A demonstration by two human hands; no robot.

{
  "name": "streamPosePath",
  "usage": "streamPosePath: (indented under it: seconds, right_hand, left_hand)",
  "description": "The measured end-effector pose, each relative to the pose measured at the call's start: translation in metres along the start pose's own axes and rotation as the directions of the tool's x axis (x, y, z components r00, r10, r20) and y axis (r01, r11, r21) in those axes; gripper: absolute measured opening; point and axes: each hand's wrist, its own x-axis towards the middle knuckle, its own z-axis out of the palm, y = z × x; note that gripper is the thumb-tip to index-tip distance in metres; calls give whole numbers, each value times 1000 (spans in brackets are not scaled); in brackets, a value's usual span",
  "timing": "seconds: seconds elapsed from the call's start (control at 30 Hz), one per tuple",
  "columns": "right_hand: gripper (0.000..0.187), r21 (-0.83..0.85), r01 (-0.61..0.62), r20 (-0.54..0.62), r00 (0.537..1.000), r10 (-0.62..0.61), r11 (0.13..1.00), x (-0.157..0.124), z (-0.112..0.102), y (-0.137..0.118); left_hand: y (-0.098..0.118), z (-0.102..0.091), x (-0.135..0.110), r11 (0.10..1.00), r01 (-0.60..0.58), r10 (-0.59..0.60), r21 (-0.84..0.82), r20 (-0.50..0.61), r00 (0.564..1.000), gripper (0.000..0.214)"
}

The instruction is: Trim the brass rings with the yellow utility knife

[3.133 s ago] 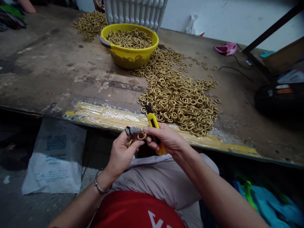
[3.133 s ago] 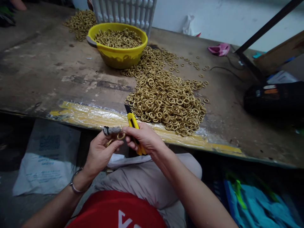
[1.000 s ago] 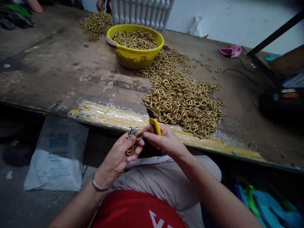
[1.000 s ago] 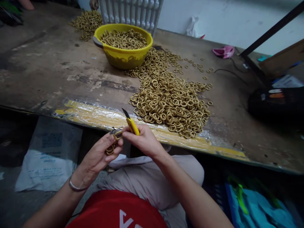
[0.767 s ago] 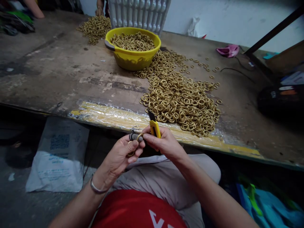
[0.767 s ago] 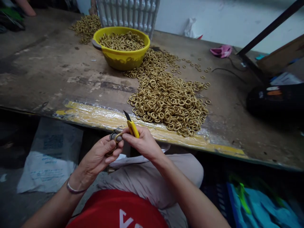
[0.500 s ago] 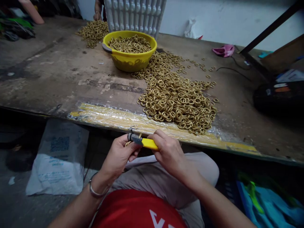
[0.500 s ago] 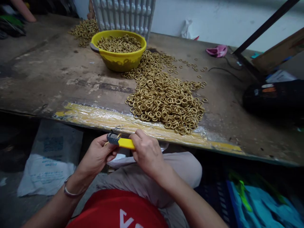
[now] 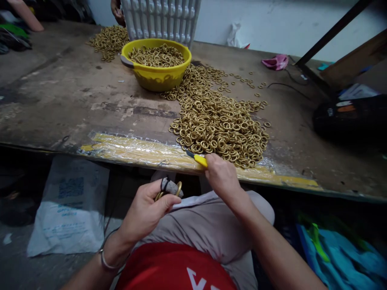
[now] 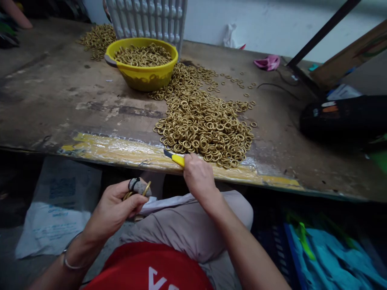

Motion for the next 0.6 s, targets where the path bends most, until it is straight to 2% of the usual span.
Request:
streamPosePath:
  seconds: [0.17, 0.27, 0.37, 0.47, 0.53, 0.6]
  right_hand:
    - [23, 18, 65, -139, 988, -62, 998, 30, -2, -7]
    - [26, -37, 62, -194, 979, -68, 997, 50, -3, -16]
    - [25, -64, 31, -207, 977, -44, 997, 66, -4, -23]
    - [26, -58, 48, -183, 981, -58, 997, 76, -6, -26]
    - [26, 3, 67, -187, 980, -65, 998, 79, -6, -25]
    - [18, 174, 82, -219, 975, -42, 981, 78, -7, -23]
  left_hand:
    - [-12, 3, 11, 966, 90, -86, -244, 26, 996, 31]
    - [-14, 4, 18, 937, 77, -78, -341, 10, 997, 29]
    - [-13, 3, 19, 906, 74, -72, -417, 20, 997, 24]
    - [-13, 0, 17, 839, 158, -107, -521, 127, 986, 21]
    - [-14, -2, 18, 775, 215, -123, -595, 192, 974, 25]
    - [-15, -3, 21, 726, 246, -149, -642, 202, 968, 29]
